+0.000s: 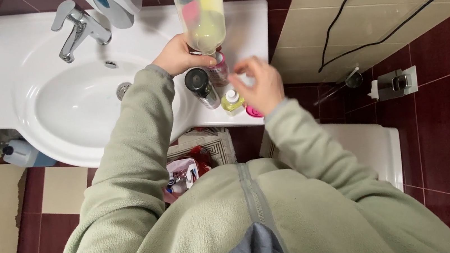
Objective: The person pours a yellow liquid from a large bottle into a small pink bottle, then into a small black bottle, and finally into a small yellow bottle. The person closes the pink bottle and places it on the sink counter.
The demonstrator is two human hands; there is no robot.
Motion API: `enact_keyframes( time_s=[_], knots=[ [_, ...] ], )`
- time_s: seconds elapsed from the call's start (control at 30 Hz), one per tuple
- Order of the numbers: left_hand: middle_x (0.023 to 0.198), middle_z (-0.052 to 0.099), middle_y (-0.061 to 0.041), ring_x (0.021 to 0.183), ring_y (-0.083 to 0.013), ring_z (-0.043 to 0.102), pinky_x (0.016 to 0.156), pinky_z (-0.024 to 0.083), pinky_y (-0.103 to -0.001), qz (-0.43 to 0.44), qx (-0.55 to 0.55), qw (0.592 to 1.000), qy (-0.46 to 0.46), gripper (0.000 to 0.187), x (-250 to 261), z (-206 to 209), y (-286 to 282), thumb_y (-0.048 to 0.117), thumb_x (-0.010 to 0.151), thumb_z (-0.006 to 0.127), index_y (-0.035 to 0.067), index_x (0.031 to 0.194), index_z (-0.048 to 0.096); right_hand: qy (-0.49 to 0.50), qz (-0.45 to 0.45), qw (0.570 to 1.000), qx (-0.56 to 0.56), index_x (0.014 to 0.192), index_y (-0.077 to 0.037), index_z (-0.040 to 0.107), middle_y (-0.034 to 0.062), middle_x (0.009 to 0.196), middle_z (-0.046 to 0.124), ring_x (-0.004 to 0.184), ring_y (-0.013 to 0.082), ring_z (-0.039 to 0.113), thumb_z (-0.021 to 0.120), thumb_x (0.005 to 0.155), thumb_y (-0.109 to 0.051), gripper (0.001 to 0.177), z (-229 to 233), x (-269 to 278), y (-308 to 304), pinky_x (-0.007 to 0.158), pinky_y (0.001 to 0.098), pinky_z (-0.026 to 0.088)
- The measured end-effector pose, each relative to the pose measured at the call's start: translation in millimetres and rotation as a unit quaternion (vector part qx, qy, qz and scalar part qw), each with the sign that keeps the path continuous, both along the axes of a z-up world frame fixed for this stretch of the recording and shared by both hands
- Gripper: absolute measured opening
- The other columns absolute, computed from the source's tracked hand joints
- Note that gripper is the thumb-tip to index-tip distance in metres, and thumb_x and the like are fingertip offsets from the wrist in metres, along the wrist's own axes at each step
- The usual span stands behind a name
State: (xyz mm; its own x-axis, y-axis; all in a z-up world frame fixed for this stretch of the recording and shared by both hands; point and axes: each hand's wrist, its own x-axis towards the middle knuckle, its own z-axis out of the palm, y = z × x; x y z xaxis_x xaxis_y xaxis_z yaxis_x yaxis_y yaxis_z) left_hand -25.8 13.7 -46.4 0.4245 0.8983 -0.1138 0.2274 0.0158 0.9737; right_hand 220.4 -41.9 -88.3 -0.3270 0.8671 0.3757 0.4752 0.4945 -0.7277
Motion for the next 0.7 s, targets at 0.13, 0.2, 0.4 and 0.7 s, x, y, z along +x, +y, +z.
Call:
enact_keyframes(
  time_s=[0.13, 0.2, 0.4, 0.7],
  knots=[
    [0.103, 0.076, 0.001, 0.097, -0.0089, 0.068, 0.092, 0.055, -0.025, 0.002, -0.005, 1.0, 0.002, 0.033, 0, -2, 3, 0.017, 0.079, 0.086, 0.01, 0.108, 0.072, -0.064, -0.007, 0.997, 0.049, 0.133, -0.01, 0.059, 0.0057, 0.131, 0.062, 0.119, 0.0249, 0.063, 0.09, 0.077, -0.045, 0.073, -13, 1, -39, 0.096, 0.0384, 0.053],
    [0.103, 0.075, 0.001, 0.097, -0.0095, 0.068, 0.092, 0.055, -0.025, -0.003, -0.003, 1.0, 0.001, 0.033, -1, -3, 3, 0.017, 0.079, 0.086, 0.01, 0.107, 0.072, -0.109, -0.009, 0.993, 0.044, 0.133, -0.012, 0.059, 0.0042, 0.13, 0.059, 0.117, 0.026, 0.062, 0.091, 0.075, -0.045, 0.074, -29, -1, -37, 0.089, 0.041, 0.055],
    [0.104, 0.075, 0.003, 0.098, -0.0089, 0.066, 0.094, 0.054, -0.026, -0.011, 0.015, 1.0, 0.016, 0.034, -5, -13, 11, 0.019, 0.079, 0.086, 0.011, 0.109, 0.072, -0.233, 0.009, 0.971, 0.059, 0.115, -0.019, 0.064, -0.0038, 0.111, 0.063, 0.102, 0.0247, 0.059, 0.088, 0.074, -0.05, 0.057, -39, -6, -23, 0.074, 0.0405, 0.054],
    [0.1, 0.076, 0.002, 0.095, -0.0083, 0.068, 0.091, 0.054, -0.024, -0.01, 0.023, 0.999, 0.028, 0.03, -4, -9, 9, 0.02, 0.078, 0.086, 0.012, 0.104, 0.074, -0.241, 0.001, 0.971, 0.003, 0.115, -0.016, 0.058, 0.005, 0.114, 0.057, 0.077, 0.0392, 0.064, 0.088, 0.078, -0.032, 0.051, -44, -15, 3, 0.057, 0.0531, 0.053]
  ],
)
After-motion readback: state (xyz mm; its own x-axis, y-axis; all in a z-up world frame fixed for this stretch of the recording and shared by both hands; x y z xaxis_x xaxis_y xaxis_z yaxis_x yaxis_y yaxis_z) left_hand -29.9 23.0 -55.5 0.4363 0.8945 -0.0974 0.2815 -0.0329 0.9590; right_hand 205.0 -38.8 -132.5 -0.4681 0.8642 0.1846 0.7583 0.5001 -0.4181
